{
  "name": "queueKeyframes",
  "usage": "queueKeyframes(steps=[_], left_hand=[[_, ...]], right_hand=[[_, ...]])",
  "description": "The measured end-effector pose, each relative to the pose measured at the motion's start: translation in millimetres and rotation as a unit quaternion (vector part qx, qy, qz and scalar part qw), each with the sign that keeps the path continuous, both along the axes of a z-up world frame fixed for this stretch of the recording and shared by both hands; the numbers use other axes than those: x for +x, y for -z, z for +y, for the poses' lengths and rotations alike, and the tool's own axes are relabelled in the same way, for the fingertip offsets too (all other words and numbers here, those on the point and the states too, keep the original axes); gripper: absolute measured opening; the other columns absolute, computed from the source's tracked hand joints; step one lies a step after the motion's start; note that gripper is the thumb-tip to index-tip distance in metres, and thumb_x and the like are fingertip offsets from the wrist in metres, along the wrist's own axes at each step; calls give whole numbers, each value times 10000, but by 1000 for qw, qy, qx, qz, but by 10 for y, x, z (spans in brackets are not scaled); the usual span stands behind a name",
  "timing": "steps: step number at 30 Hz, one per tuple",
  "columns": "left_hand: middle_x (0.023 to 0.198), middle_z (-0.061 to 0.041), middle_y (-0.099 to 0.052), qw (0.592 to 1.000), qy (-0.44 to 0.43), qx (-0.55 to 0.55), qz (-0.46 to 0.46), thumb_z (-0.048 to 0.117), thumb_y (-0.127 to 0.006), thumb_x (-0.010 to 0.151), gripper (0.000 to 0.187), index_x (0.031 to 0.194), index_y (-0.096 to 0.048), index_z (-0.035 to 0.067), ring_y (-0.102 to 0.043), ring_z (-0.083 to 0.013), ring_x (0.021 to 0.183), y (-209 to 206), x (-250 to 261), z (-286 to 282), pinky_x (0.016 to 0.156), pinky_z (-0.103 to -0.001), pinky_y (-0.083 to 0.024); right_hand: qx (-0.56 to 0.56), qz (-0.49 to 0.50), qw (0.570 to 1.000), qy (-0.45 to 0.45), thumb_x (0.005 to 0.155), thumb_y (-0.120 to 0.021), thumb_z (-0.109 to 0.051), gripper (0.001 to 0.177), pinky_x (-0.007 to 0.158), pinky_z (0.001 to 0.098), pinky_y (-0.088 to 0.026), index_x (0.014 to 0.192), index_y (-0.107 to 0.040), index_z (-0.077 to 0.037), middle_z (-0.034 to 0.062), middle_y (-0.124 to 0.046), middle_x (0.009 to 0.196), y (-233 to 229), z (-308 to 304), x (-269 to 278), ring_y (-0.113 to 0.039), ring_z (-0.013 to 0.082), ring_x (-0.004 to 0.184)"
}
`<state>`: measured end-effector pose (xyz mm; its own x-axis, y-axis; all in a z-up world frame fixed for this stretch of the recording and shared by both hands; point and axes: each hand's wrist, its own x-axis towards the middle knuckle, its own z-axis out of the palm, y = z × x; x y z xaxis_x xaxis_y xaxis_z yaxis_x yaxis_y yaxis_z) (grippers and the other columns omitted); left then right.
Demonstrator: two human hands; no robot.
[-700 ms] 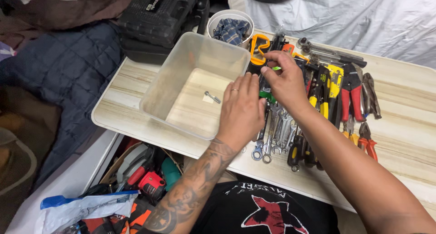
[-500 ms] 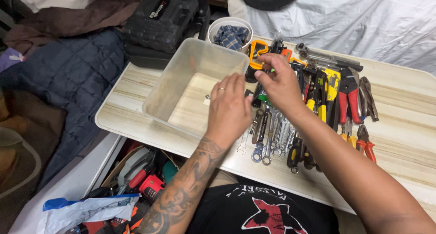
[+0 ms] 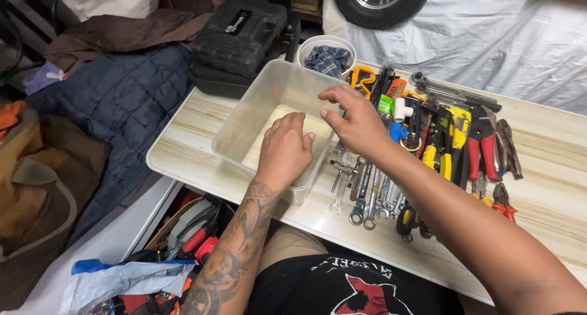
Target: The person cleans a translucent plastic bin using a cloth, wiping the interior, exterior, and bottom surfaces.
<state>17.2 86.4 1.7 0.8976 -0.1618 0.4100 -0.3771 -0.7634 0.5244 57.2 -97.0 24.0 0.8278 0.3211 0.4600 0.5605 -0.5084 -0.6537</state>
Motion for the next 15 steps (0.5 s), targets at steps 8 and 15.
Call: queueKeyframes(steps=[8, 15], left_hand=[[1083, -185, -695, 996, -4, 53, 74, 189, -667, 908, 256, 1063, -668, -15, -648, -370, 1059, 122, 96, 256, 909, -493, -501], [1057, -191, -701, 976, 19, 110, 185, 196, -650, 916, 207, 1012, -701, 20, -676, -371, 1030, 181, 308, 332, 890, -489, -515]], right_hand=[[-75, 39, 996, -34, 910, -679, -131, 220, 886, 400, -528, 1108, -710, -40, 156, -706, 1081, 118, 161, 192, -683, 327, 1012], [-184, 185, 964, -43, 890, -655, -150, 204, 819, 411, -567, 1065, -723, -70, 145, -759, 958, 173, 327, 371, -748, 302, 918]])
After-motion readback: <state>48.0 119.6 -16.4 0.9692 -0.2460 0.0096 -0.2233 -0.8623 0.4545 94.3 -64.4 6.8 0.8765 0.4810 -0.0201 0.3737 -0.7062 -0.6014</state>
